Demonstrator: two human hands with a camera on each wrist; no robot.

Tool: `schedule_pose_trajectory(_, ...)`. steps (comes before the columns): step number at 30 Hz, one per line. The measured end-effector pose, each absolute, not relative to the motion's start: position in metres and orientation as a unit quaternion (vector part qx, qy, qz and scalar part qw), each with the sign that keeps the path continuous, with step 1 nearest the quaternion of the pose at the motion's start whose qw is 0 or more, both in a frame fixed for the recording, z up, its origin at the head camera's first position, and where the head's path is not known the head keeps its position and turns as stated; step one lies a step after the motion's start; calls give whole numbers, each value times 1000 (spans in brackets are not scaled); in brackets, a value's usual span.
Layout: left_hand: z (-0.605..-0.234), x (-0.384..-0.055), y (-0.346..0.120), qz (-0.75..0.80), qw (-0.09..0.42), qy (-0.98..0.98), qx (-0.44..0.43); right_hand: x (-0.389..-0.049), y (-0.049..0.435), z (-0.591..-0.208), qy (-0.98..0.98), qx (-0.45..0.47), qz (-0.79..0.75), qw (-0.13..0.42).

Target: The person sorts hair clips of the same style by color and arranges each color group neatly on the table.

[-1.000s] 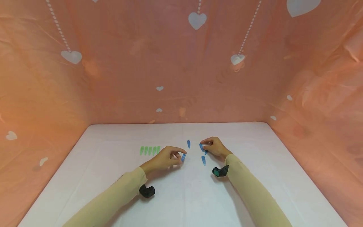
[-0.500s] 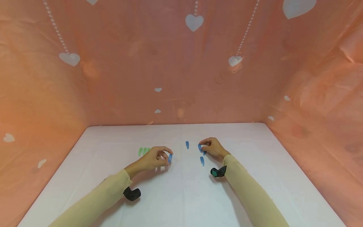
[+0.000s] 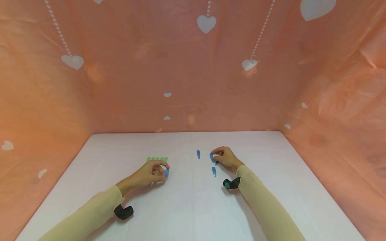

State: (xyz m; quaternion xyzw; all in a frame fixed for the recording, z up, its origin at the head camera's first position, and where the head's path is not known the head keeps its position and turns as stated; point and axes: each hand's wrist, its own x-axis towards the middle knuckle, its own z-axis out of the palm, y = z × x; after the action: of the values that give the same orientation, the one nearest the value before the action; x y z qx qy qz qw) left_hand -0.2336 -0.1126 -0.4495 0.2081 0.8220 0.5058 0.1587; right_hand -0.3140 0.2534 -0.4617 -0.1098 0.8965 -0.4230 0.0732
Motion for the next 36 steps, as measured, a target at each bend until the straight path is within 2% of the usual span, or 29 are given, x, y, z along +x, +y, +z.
schedule_pose_trajectory(17,-450,-233,-176,502,137,836,173,-311,252,-460,898,-82,-424,89)
schedule_pose_trajectory(28,-454,-232,-180,417,80,894,144,-311,255,-463,896,-66,-427,102)
schedule_pose_trajectory(36,-455,-231,-182,412,75,897,143,-312,252,-461,892,-62,-434,106)
